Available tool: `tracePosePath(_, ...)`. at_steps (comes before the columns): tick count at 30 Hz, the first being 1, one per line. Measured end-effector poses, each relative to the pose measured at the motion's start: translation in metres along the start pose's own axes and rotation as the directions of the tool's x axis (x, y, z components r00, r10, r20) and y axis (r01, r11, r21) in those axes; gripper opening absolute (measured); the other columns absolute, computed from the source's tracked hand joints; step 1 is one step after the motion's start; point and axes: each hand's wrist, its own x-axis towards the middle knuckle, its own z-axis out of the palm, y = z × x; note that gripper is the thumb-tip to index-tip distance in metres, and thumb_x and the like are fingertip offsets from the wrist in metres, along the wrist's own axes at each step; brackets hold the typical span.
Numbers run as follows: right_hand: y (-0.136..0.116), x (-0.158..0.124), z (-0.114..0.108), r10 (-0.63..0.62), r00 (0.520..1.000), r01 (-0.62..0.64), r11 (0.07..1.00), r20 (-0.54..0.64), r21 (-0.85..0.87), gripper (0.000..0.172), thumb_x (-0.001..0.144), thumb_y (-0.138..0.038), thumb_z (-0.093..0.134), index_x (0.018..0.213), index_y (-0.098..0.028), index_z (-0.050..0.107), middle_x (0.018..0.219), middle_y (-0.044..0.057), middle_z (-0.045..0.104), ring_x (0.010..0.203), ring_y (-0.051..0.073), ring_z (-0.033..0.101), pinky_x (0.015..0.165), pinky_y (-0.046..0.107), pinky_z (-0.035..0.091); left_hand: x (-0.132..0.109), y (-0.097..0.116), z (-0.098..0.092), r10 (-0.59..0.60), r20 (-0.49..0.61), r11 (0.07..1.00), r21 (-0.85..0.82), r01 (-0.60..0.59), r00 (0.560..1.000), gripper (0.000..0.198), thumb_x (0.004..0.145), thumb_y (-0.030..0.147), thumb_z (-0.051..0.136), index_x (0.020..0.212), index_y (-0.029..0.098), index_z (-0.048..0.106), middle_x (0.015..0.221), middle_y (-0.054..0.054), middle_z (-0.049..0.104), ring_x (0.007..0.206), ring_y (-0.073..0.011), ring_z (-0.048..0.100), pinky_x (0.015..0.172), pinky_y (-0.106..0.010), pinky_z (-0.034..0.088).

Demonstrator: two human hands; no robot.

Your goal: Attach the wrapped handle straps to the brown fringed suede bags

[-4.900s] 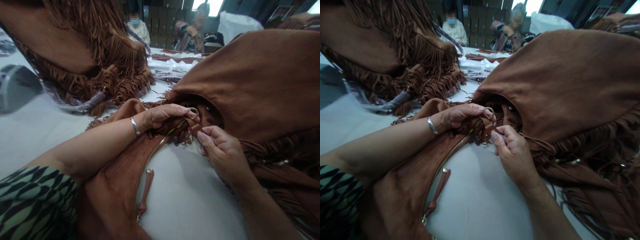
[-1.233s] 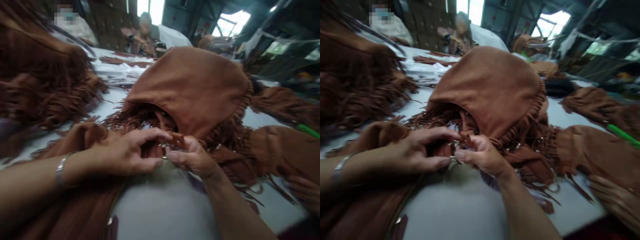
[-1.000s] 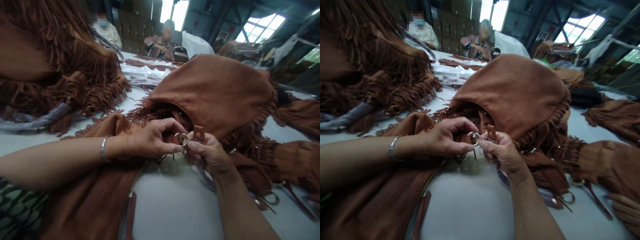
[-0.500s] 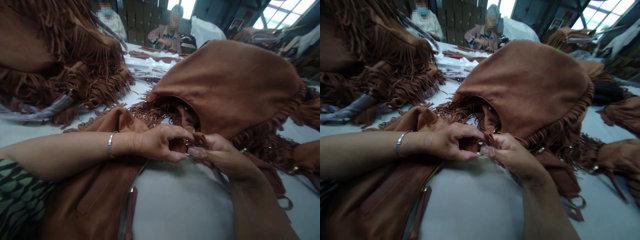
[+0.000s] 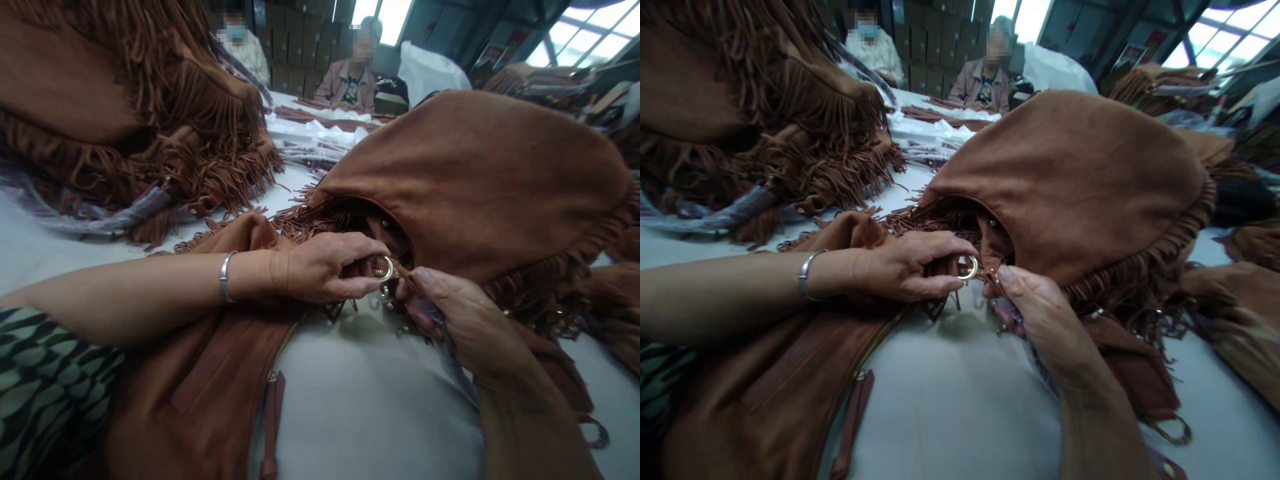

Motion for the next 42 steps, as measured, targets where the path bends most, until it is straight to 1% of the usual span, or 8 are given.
tracePosePath(4,0.003,0.002,0.001,0.054,0.998,-0.049,0.985,-0.028,0.168,0.038,0.083,-0.054,0.057,0.075,-0.016,0.059,0.044,-0.006,0.04,0.036,0.005,0.031,0.035,0.017,0.023,0.0,0.0,-0.003,-0.019,0.14,0.987,0.161,-0.004,0.99,0.031,0.089,0.033,0.048,0.111,0.011,0.049,0.096,-0.01,0.058,0.083,-0.0172,0.056,0.069,-0.027,0.046)
tracePosePath(8,0.003,0.003,0.003,0.06,0.997,-0.048,0.974,-0.052,0.22,0.037,0.078,-0.052,0.064,0.074,-0.016,0.058,0.045,-0.006,0.041,0.036,0.005,0.032,0.034,0.016,0.025,0.0,0.001,-0.003,0.006,0.197,0.975,0.219,-0.05,0.98,0.032,0.088,0.035,0.052,0.111,0.012,0.047,0.1,-0.009,0.054,0.078,-0.0149,0.054,0.065,-0.025,0.045)
tracePosePath(14,0.002,0.005,0.013,-0.035,0.988,0.04,0.999,-0.149,0.031,0.04,0.079,-0.052,0.064,0.066,-0.016,0.054,0.048,-0.005,0.044,0.039,0.004,0.033,0.035,0.014,0.023,-0.001,0.0,-0.001,0.033,0.192,0.953,0.289,-0.089,0.981,0.027,0.09,0.031,0.049,0.107,0.01,0.048,0.099,-0.01,0.055,0.074,-0.015,0.054,0.061,-0.026,0.044)
tracePosePath(19,0.004,0.006,0.017,-0.127,0.98,0.104,0.983,-0.155,-0.151,0.043,0.083,-0.051,0.059,0.061,-0.016,0.051,0.048,-0.005,0.044,0.041,0.004,0.034,0.037,0.015,0.024,-0.001,-0.003,-0.001,0.034,0.223,0.953,0.288,-0.099,0.974,0.03,0.091,0.032,0.047,0.11,0.009,0.047,0.098,-0.012,0.056,0.078,-0.0174,0.055,0.064,-0.028,0.044)
tracePosePath(27,0.004,0.008,0.016,-0.17,0.973,0.136,0.969,-0.156,-0.208,0.04,0.085,-0.048,0.058,0.062,-0.016,0.054,0.05,-0.004,0.044,0.044,0.005,0.035,0.039,0.017,0.025,-0.002,-0.01,0.001,0.135,0.185,0.974,0.154,-0.164,0.973,0.036,0.094,0.036,0.041,0.11,0.005,0.048,0.097,-0.014,0.057,0.079,-0.0188,0.054,0.069,-0.029,0.045)
tracePosePath(31,0.007,0.01,0.012,-0.165,0.98,0.152,0.981,-0.108,-0.123,0.036,0.084,-0.045,0.061,0.065,-0.016,0.056,0.05,-0.005,0.042,0.044,0.005,0.033,0.039,0.018,0.023,-0.004,-0.008,0.002,0.142,0.195,0.98,0.111,-0.166,0.97,0.039,0.095,0.037,0.039,0.114,0.004,0.048,0.099,-0.016,0.057,0.081,-0.0193,0.055,0.07,-0.029,0.046)
tracePosePath(37,0.007,0.012,0.0,-0.07,0.997,0.071,0.997,0.037,-0.016,0.031,0.079,-0.044,0.066,0.068,-0.016,0.061,0.052,-0.004,0.042,0.044,0.005,0.032,0.04,0.018,0.023,-0.005,-0.005,0.004,0.152,0.236,0.987,0.017,-0.16,0.96,0.035,0.095,0.036,0.04,0.111,0.007,0.05,0.103,-0.016,0.058,0.089,-0.0205,0.056,0.077,-0.029,0.046)
tracePosePath(42,0.005,0.012,0.001,-0.073,0.997,0.074,0.997,0.011,-0.002,0.029,0.072,-0.043,0.073,0.066,-0.015,0.065,0.054,-0.002,0.048,0.045,0.007,0.037,0.039,0.019,0.025,-0.003,-0.003,0.002,0.118,0.271,0.989,-0.113,-0.091,0.955,0.032,0.094,0.037,0.042,0.11,0.01,0.049,0.102,-0.014,0.058,0.09,-0.0189,0.056,0.079,-0.027,0.046)
